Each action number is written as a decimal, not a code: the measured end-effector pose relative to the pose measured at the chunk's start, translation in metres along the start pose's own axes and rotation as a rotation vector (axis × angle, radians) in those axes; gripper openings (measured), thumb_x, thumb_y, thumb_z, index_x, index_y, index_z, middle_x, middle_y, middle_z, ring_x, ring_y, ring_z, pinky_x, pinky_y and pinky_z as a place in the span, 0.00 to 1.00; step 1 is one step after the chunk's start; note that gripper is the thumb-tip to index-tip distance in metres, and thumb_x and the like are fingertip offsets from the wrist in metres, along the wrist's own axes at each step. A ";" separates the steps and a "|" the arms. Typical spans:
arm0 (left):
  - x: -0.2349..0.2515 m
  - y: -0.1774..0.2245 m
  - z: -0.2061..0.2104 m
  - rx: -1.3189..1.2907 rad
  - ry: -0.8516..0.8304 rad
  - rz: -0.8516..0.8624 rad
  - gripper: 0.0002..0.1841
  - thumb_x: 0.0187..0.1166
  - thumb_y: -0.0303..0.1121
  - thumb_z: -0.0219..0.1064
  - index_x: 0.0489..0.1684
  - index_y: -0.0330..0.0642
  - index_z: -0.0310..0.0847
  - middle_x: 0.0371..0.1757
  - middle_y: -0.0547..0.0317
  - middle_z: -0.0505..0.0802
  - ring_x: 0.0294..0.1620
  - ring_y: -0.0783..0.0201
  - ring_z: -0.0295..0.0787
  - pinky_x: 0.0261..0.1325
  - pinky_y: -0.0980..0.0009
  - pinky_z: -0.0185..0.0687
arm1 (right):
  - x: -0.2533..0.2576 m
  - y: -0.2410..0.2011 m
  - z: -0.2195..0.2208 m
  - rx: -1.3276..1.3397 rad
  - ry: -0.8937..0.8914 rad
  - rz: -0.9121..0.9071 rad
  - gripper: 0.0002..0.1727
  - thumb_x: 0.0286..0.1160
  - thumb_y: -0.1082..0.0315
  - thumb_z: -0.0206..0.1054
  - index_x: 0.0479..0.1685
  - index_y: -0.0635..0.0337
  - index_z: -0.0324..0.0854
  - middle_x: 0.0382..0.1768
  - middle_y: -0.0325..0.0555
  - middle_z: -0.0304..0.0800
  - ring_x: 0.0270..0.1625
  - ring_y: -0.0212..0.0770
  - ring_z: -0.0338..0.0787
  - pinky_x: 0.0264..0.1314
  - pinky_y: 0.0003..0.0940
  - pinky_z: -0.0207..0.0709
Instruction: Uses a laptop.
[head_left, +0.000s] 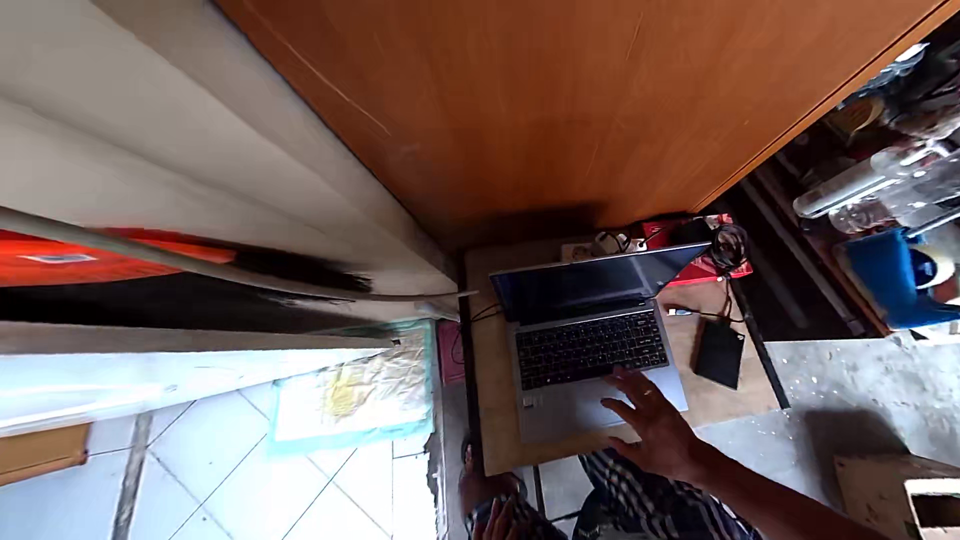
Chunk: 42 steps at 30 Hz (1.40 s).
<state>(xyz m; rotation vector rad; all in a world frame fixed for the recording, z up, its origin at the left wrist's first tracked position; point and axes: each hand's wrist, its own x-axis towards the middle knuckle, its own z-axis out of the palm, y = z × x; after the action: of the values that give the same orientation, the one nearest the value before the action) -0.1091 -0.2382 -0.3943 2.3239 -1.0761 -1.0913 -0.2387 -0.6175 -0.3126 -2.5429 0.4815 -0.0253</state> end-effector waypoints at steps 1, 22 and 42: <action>0.009 -0.003 0.009 0.001 0.014 0.033 0.30 0.76 0.61 0.65 0.67 0.49 0.89 0.85 0.47 0.77 0.93 0.40 0.54 0.91 0.31 0.30 | -0.004 0.010 0.013 -0.023 0.058 -0.029 0.30 0.70 0.40 0.73 0.67 0.47 0.87 0.83 0.53 0.75 0.92 0.57 0.62 0.94 0.59 0.52; 0.054 -0.025 0.159 0.068 0.649 0.306 0.22 0.73 0.61 0.65 0.53 0.61 0.93 0.77 0.68 0.86 0.89 0.60 0.67 0.94 0.40 0.40 | -0.013 0.035 0.074 -0.341 0.480 -0.204 0.31 0.68 0.34 0.66 0.60 0.47 0.87 0.83 0.57 0.73 0.92 0.63 0.58 0.90 0.78 0.32; 0.065 -0.020 0.151 0.029 0.591 0.272 0.20 0.74 0.57 0.67 0.56 0.60 0.92 0.75 0.69 0.87 0.88 0.66 0.68 0.95 0.44 0.39 | -0.017 0.045 0.083 -0.339 0.578 -0.261 0.27 0.73 0.34 0.64 0.56 0.42 0.90 0.80 0.50 0.78 0.92 0.59 0.61 0.89 0.80 0.30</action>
<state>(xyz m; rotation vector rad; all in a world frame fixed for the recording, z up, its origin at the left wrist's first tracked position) -0.1889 -0.2750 -0.5354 2.2139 -1.1151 -0.2573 -0.2601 -0.6044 -0.4052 -2.8989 0.3829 -0.8588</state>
